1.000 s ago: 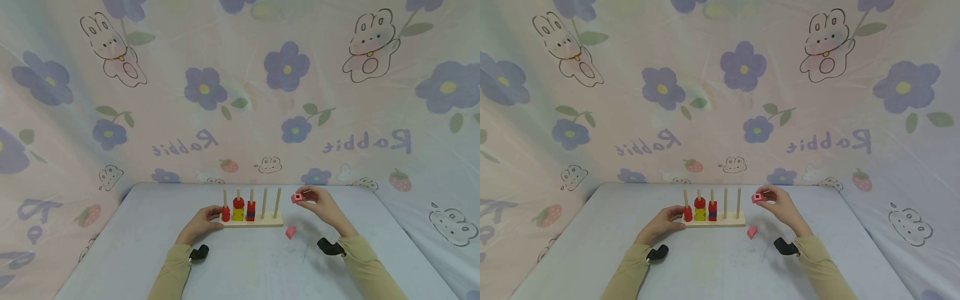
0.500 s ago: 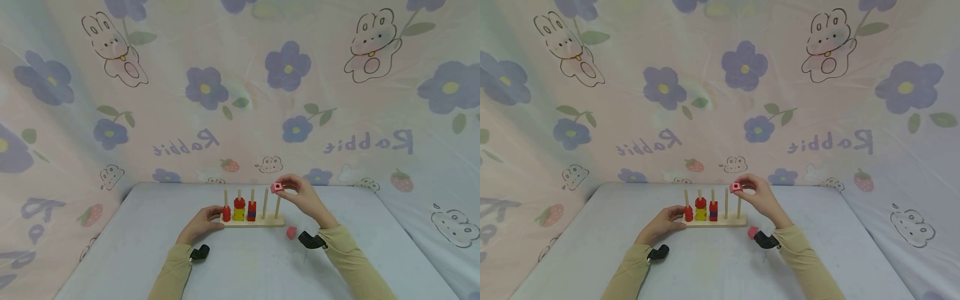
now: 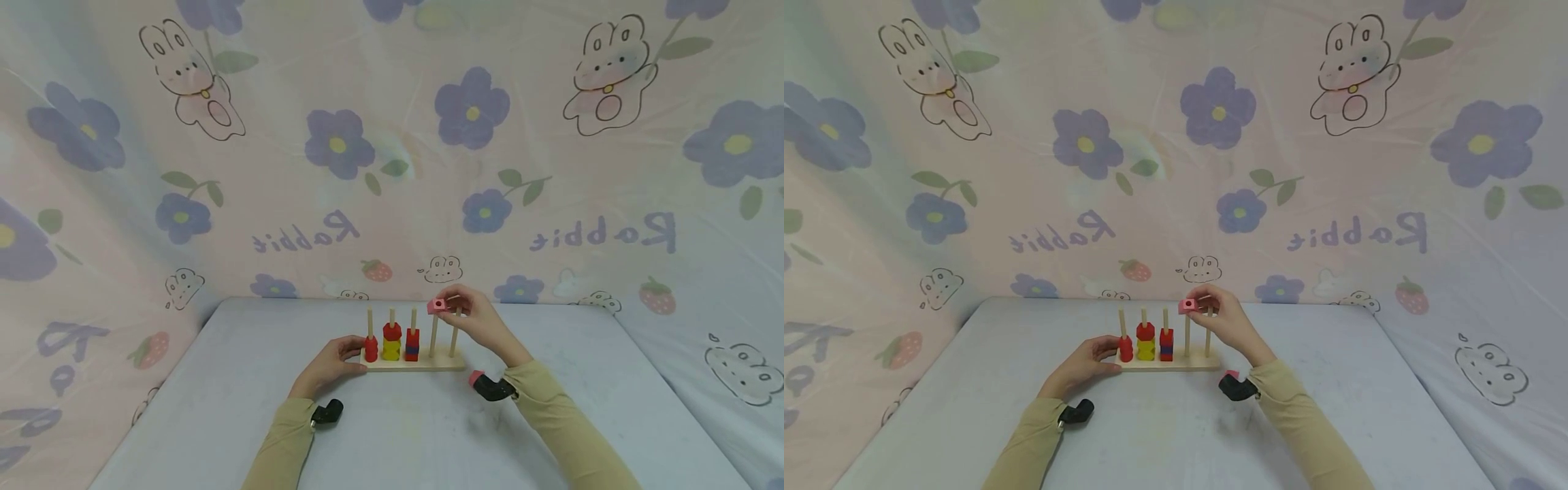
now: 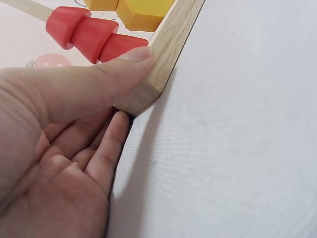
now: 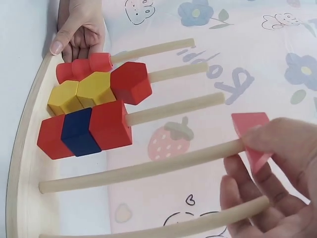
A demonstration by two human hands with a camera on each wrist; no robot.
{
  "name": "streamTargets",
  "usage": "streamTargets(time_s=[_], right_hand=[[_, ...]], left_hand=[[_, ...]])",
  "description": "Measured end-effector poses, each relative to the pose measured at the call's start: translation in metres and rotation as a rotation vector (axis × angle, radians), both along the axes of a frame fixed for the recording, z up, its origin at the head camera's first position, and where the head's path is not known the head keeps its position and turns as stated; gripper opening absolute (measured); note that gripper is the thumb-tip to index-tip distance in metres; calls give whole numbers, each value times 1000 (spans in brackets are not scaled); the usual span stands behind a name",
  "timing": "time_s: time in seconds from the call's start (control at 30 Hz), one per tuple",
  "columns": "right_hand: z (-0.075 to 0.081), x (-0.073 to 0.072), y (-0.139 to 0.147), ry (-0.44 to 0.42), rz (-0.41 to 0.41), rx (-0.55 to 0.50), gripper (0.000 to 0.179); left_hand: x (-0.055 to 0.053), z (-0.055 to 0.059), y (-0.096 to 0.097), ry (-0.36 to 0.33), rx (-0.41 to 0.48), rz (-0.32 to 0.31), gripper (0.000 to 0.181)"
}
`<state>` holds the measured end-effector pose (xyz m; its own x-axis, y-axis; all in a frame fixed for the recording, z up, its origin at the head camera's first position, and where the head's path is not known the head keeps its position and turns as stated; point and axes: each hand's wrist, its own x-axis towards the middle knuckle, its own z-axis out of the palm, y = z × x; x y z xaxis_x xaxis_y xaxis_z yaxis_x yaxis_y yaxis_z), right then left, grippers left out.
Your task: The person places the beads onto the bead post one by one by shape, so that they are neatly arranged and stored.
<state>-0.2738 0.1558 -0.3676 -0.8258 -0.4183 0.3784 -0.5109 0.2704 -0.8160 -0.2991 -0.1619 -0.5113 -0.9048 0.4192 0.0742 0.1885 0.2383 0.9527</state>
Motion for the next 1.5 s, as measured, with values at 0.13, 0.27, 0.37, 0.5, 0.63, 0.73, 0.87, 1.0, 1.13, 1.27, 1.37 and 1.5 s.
streamTargets(time_s=[0.13,0.27,0.37,0.5,0.63,0.73,0.87,1.0,1.13,1.27,1.37,1.5], right_hand=[[-8,-10,1,-61,20,-13,24],[-33,-23,7,-170,29,-33,23],[-55,-31,10,-245,3,-36,26],[-80,-37,11,-240,-25,12,29],[-99,-40,12,-206,-26,52,25],[-109,-42,13,-207,-42,84,24],[-118,-44,12,-198,-74,137,24],[-123,-44,10,-173,-104,180,23],[-124,-41,8,-156,-122,207,24],[-124,-40,7,-135,-117,203,30],[-124,-37,11,-118,-98,186,39],[-123,-34,20,-112,-71,164,48]], left_hand=[[0,0,-1,10,11,-10,56],[-1,0,-1,10,13,-12,55],[-1,0,-1,-1,-1,0,55],[-1,2,-1,-16,-12,13,56],[-1,1,0,-14,-11,15,56],[-2,1,0,-8,-6,11,56],[-1,1,0,-16,-6,15,55],[1,2,0,-18,-17,25,55],[1,3,1,-10,-21,28,55],[0,2,1,0,-24,22,54],[-1,1,0,7,-28,11,55],[-2,2,0,19,-21,3,55]])
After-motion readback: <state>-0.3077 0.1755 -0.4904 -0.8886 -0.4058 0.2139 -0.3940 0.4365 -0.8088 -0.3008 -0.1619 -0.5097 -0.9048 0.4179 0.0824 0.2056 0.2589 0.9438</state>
